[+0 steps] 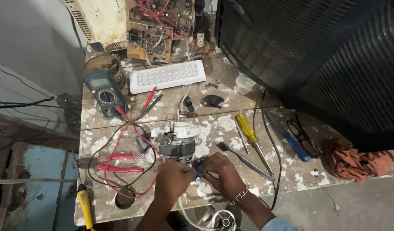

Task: The person uses a multimeter to test an electric motor on a cluttered workbench. They connect the multimeter probes to the motor terminals, adjust the dial, and then use pliers to strip and connect wires to the motor.

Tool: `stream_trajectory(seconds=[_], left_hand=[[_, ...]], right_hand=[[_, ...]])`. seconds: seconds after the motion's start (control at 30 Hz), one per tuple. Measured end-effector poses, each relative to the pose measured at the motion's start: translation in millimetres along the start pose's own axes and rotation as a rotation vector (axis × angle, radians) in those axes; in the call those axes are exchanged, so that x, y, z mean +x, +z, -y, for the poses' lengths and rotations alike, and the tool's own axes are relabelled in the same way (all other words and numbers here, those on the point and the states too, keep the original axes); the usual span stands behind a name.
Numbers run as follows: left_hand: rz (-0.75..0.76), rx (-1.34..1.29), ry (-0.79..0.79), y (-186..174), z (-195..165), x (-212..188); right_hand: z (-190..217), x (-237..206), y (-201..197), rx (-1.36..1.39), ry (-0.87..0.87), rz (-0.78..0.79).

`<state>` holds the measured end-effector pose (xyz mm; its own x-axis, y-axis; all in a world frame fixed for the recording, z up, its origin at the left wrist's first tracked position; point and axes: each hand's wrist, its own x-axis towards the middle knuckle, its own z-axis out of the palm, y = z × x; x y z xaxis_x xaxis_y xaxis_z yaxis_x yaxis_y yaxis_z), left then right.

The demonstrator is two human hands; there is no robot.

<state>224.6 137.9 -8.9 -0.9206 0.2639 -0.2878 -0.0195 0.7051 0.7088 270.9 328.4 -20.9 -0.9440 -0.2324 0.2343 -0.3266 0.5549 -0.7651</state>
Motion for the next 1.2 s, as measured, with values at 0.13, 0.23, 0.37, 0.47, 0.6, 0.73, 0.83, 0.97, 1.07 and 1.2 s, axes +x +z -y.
stream_trajectory(seconds=[0.13, 0.23, 0.37, 0.47, 0.6, 0.73, 0.83, 0.97, 1.07, 1.2], left_hand=[[0.119, 0.009, -0.112, -2, 10, 13], [0.205, 0.117, -0.234, 0, 8, 23], [0.071, 0.138, -0.076, 3, 4, 16], [0.021, 0.187, -0.081, 4, -4, 13], [-0.091, 0.172, -0.073, 1, -19, 6], [-0.004, -0.027, -0.276, -1, -38, -8], [-0.102, -0.148, -0.252, -1, -44, -16], [-0.196, -0.118, -0.200, 4, -42, -30], [-0.204, -0.066, -0.234, 8, -37, -36], [-0.207, -0.022, -0.242, 11, -30, -45]], right_hand=[[0, -3, 5, -0.059, -0.068, -0.062], [1, -3, 6, -0.101, -0.104, -0.087], [5, -1, 2, -0.192, -0.171, -0.057], [8, 0, -1, -0.270, -0.230, -0.028], [10, 2, 1, -0.296, -0.197, -0.030], [12, -1, 0, -0.144, -0.032, -0.027], [15, -1, 4, -0.077, 0.032, -0.054], [12, -2, 6, -0.001, 0.122, -0.064], [7, -2, 6, 0.039, 0.147, -0.058], [0, -4, 11, 0.029, 0.159, -0.100]])
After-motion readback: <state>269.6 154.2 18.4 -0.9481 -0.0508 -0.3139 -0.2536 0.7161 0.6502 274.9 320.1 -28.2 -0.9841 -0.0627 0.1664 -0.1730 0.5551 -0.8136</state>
